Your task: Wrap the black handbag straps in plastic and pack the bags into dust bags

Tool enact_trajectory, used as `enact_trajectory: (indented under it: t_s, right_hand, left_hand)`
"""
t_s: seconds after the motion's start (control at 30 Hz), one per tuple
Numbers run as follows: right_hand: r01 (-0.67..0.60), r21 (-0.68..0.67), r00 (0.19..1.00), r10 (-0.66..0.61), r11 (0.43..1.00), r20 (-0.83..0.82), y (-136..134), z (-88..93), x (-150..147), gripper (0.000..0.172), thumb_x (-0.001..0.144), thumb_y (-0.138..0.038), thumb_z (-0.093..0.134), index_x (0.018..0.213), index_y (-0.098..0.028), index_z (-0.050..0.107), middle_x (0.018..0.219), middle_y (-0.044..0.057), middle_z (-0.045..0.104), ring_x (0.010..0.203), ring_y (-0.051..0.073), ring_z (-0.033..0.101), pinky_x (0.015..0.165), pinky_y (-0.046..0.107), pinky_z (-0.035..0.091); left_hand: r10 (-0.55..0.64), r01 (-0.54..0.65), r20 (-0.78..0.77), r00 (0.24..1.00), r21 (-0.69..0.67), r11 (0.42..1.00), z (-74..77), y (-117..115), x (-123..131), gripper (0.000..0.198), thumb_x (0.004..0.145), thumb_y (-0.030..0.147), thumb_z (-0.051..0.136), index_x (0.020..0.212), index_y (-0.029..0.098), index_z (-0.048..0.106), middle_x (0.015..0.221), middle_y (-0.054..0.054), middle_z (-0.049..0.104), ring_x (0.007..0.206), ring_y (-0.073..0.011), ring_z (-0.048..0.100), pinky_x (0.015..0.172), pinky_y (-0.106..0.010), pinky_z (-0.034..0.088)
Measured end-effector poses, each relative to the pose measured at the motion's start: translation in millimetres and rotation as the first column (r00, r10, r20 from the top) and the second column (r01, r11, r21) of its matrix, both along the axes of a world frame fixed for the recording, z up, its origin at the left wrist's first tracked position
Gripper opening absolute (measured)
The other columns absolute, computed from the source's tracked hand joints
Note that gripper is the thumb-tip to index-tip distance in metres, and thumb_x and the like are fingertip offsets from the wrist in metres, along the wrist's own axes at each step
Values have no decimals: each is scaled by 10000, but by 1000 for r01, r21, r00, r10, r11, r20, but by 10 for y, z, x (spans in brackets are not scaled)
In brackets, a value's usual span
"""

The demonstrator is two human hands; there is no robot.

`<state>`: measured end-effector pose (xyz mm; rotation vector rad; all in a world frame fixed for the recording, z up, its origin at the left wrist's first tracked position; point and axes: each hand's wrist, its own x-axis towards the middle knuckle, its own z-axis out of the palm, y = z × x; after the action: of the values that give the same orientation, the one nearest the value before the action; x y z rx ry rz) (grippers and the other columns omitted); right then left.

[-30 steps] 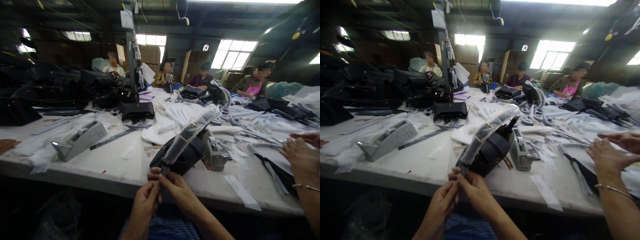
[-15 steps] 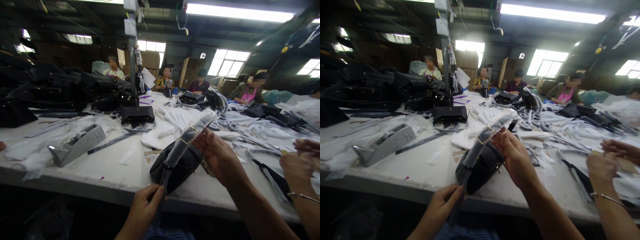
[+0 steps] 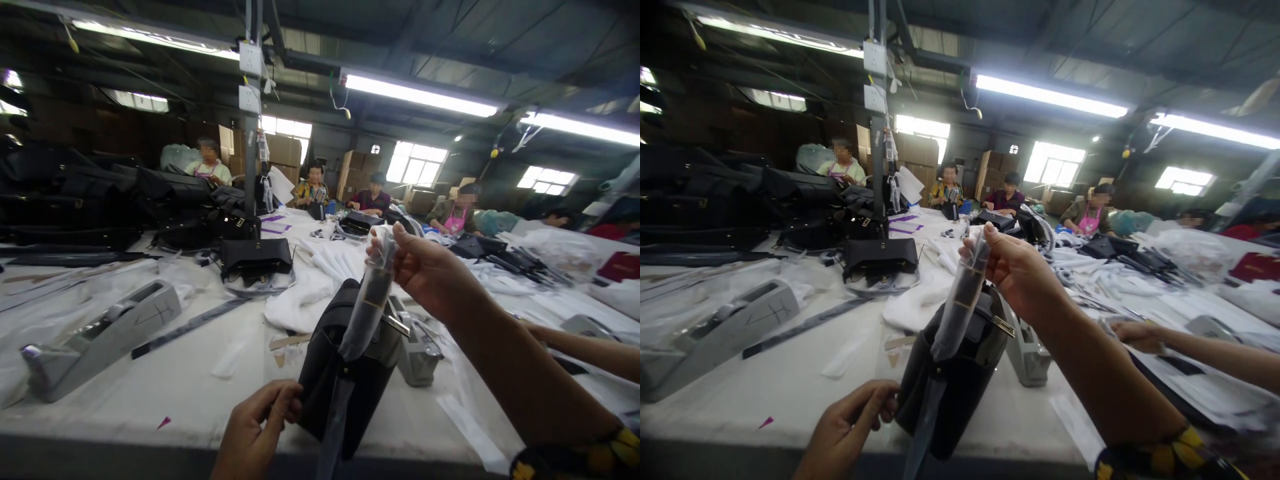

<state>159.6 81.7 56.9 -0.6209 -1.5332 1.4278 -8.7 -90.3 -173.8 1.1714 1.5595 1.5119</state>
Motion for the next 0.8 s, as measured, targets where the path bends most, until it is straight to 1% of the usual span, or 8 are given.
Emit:
enact_trajectory:
  t_s: [0.17, 0.37, 0.47, 0.57, 0.63, 0.7, 0.73, 0.8]
  right_hand:
    - [11, -9, 999, -12, 1000, -33, -8, -3, 63, 214, 866, -386, 696, 914, -178, 693, 738, 7, 622, 606, 117, 612, 595, 224, 567]
    - [-15, -72, 999, 17, 997, 36, -9, -370, 116, 279, 808, -441, 768, 826, -185, 658, 723, -3, 643, 624, 120, 626, 641, 240, 566]
    - [-24, -51, 995, 28, 998, 97, -20, -453, 208, 331, 822, -508, 744, 820, -184, 680, 776, 24, 693, 678, 134, 659, 669, 239, 567]
    - [29, -2, 989, -28, 1000, 146, -8, -562, 395, 537, 823, -698, 626, 922, -180, 729, 907, 85, 740, 792, 208, 709, 723, 313, 593]
    - [226, 82, 966, -234, 971, 107, 1, -789, 566, 669, 828, -784, 517, 1001, -176, 736, 989, 115, 748, 891, 257, 719, 778, 363, 597]
    - [482, 157, 867, -495, 862, 56, -9, -1178, 737, 637, 870, -747, 492, 1033, -180, 733, 1023, 116, 751, 955, 275, 717, 848, 393, 586]
    - [555, 179, 814, -575, 812, 86, -26, -1416, 808, 585, 900, -697, 500, 1055, -181, 730, 1031, 117, 753, 968, 285, 716, 872, 414, 580]
    - [547, 249, 768, -598, 799, 230, -91, -1903, 891, 545, 916, -643, 517, 1166, -197, 707, 1112, 115, 741, 1051, 319, 696, 924, 457, 567]
  left_hand:
    - [82, -83, -67, 994, -23, 996, 20, 155, -179, 341, 838, 550, 638, 914, 241, 760, 790, -50, 730, 726, -212, 665, 681, -273, 508]
    - [130, -141, -107, 986, -101, 985, -67, 326, -373, 352, 817, 521, 641, 980, 231, 757, 862, -58, 757, 762, -224, 704, 717, -296, 532]
    - [97, -106, -77, 992, -117, 988, -90, 377, -317, 407, 827, 556, 626, 1037, 224, 734, 930, -70, 760, 806, -233, 713, 764, -318, 543]
    - [42, -46, -47, 998, -98, 994, -170, 363, -87, 475, 848, 587, 601, 1143, 226, 692, 1110, -100, 734, 966, -259, 700, 837, -352, 549]
    - [26, -27, -16, 1000, -47, 999, -280, 309, 123, 531, 868, 589, 582, 1268, 243, 627, 1284, -112, 663, 1129, -274, 645, 889, -369, 548]
    - [30, -31, 34, 999, 17, 999, -400, 253, 316, 591, 891, 569, 569, 1403, 278, 514, 1466, -97, 528, 1304, -279, 530, 987, -393, 515]
    - [30, -32, 63, 998, 37, 999, -447, 242, 393, 618, 904, 559, 558, 1454, 297, 450, 1537, -81, 447, 1380, -278, 451, 1049, -411, 476]
    - [-10, 7, 121, 993, 30, 1000, -489, 274, 496, 673, 928, 556, 525, 1524, 315, 327, 1621, -49, 301, 1475, -273, 296, 1152, -448, 371]
